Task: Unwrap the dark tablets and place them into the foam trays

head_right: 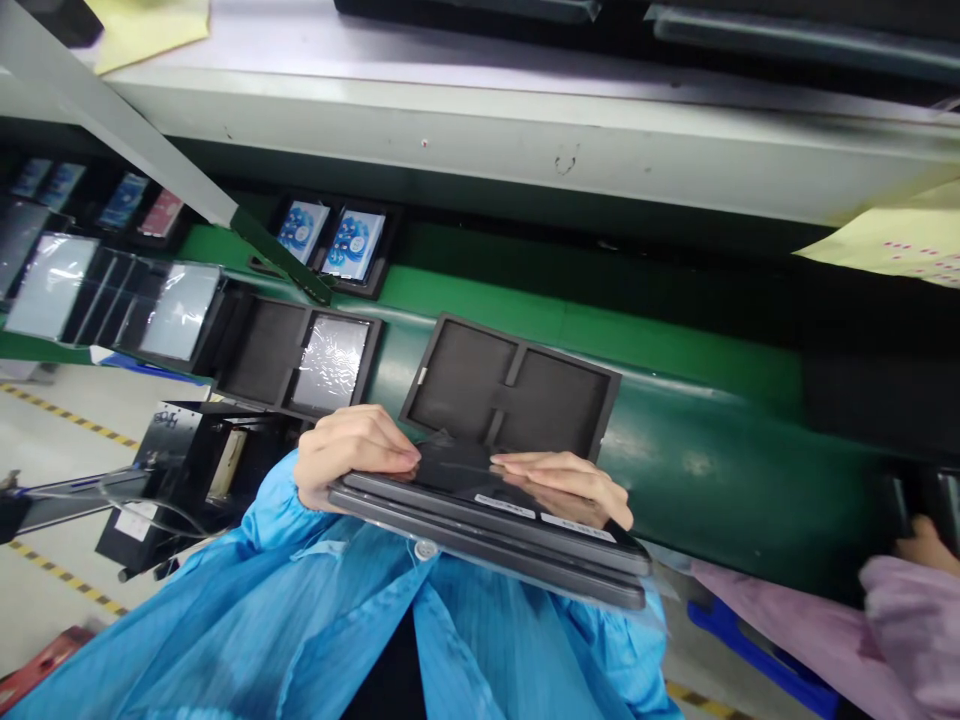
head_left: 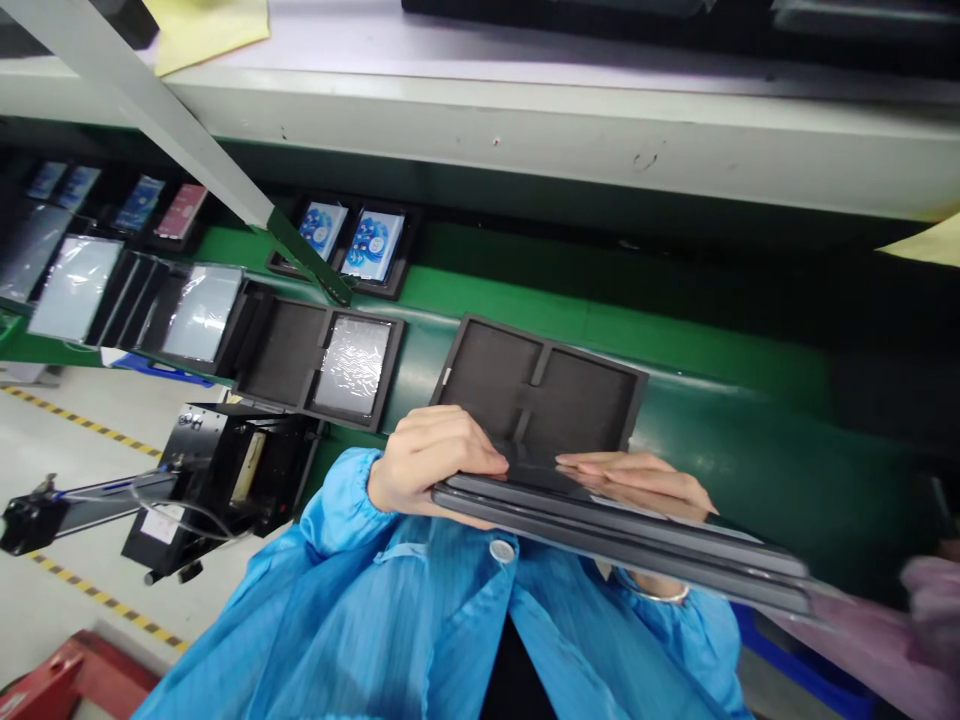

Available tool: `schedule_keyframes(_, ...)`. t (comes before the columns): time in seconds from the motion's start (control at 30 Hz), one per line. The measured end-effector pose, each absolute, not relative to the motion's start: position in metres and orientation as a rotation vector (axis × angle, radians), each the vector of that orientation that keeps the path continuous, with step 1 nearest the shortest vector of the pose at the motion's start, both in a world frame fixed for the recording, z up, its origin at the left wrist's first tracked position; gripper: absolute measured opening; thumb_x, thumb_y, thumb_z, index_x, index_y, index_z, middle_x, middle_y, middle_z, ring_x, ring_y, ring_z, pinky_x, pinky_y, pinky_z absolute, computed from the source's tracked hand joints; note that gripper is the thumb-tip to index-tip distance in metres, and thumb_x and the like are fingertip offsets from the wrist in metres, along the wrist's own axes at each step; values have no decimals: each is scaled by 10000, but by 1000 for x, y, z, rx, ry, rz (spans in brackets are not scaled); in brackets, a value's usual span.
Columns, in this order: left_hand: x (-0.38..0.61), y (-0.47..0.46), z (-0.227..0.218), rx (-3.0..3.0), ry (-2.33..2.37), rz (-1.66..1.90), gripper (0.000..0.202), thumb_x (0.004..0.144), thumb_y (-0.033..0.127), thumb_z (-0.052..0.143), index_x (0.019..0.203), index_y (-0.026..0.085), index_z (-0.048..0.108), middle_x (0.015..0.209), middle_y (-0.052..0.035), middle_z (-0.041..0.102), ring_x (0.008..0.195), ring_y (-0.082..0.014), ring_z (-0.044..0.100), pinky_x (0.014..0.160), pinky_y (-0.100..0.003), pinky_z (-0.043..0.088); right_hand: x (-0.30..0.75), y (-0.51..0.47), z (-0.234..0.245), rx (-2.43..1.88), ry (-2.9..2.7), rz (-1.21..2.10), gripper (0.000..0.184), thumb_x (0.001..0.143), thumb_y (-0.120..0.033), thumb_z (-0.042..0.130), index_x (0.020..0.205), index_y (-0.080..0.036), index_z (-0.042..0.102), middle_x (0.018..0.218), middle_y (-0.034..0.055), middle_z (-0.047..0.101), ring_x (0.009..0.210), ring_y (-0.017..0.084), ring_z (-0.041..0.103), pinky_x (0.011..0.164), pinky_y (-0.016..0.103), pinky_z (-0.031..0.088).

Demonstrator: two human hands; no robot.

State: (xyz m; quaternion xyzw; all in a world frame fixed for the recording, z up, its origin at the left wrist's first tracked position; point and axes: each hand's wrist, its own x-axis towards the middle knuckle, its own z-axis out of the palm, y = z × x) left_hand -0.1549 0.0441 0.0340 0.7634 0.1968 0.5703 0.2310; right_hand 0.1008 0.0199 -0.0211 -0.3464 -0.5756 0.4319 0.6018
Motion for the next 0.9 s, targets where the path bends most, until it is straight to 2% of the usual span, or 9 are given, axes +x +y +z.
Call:
schedule_keyframes(0.1, -152, 44, 35, 2103, 571, 1578, 170, 971, 270, 614, 970, 113, 678, 721, -58, 695, 655, -171, 702, 588, -273, 552, 102, 16, -25, -855, -1329, 984, 232, 873, -479, 715, 931, -264, 778, 834, 79, 771, 819, 362, 759, 661, 564, 661)
schedule_keyframes(0.2, -149, 44, 36, 2109, 600, 1593, 186, 976, 309, 611, 963, 133, 671, 697, -45, 686, 630, -167, 692, 576, -273, 546, 107, 15, -27, -856, -1340, 992, 262, 894, -486, 682, 982, -257, 774, 894, 87, 774, 854, 360, 753, 694, 579, 647)
schedule_keyframes(0.37, -146, 45, 39, 2219, 687, 1529, 271, 936, 410, 671, 934, 140, 650, 689, -44, 683, 615, -169, 677, 580, -282, 544, 111, 28, -28, -882, -1424, 1094, 255, 886, -445, 713, 989, -215, 750, 938, 112, 772, 945, 330, 731, 800, 521, 607)
schedule_keyframes(0.53, -140, 45, 51, 2345, 690, 1432, 224, 1017, 309, 525, 970, 131, 652, 750, -71, 711, 677, -177, 694, 638, -290, 563, 96, 35, -37, -828, -1262, 1060, 142, 906, -399, 666, 904, -266, 717, 826, 48, 749, 805, 238, 716, 707, 400, 568)
schedule_keyframes(0.67, -143, 45, 50, 2252, 705, 1309, 272, 978, 369, 617, 1092, 123, 649, 885, -92, 749, 839, -194, 722, 766, -305, 578, 95, 37, -47, -858, -1241, 976, 63, 887, -364, 668, 845, -317, 664, 752, 2, 705, 713, 212, 686, 671, 383, 541)
schedule_keyframes(0.77, -157, 42, 31, 2266, 858, 1136, 380, 952, 385, 657, 1237, 136, 624, 1073, -125, 761, 1012, -222, 719, 886, -354, 569, 97, 43, -52, -862, -1100, 980, 259, 830, -357, 713, 705, -266, 505, 634, -34, 564, 608, 161, 587, 630, 341, 494)
schedule_keyframes(0.83, -167, 39, 15, 2154, 1003, 1130, 355, 952, 373, 658, 1232, 156, 644, 1106, -132, 757, 1032, -227, 715, 898, -368, 574, 94, 46, -53, -822, -939, 1041, 400, 814, -338, 707, 664, -215, 357, 568, -44, 372, 550, 126, 462, 597, 311, 432)
schedule_keyframes(0.9, -174, 34, 4, 1979, 992, 1220, 299, 951, 345, 662, 1182, 156, 679, 1076, -137, 763, 1017, -230, 717, 885, -369, 587, 86, 49, -51, -769, -827, 1102, 460, 838, -347, 657, 673, -195, 255, 583, -47, 177, 528, 106, 320, 576, 288, 352)
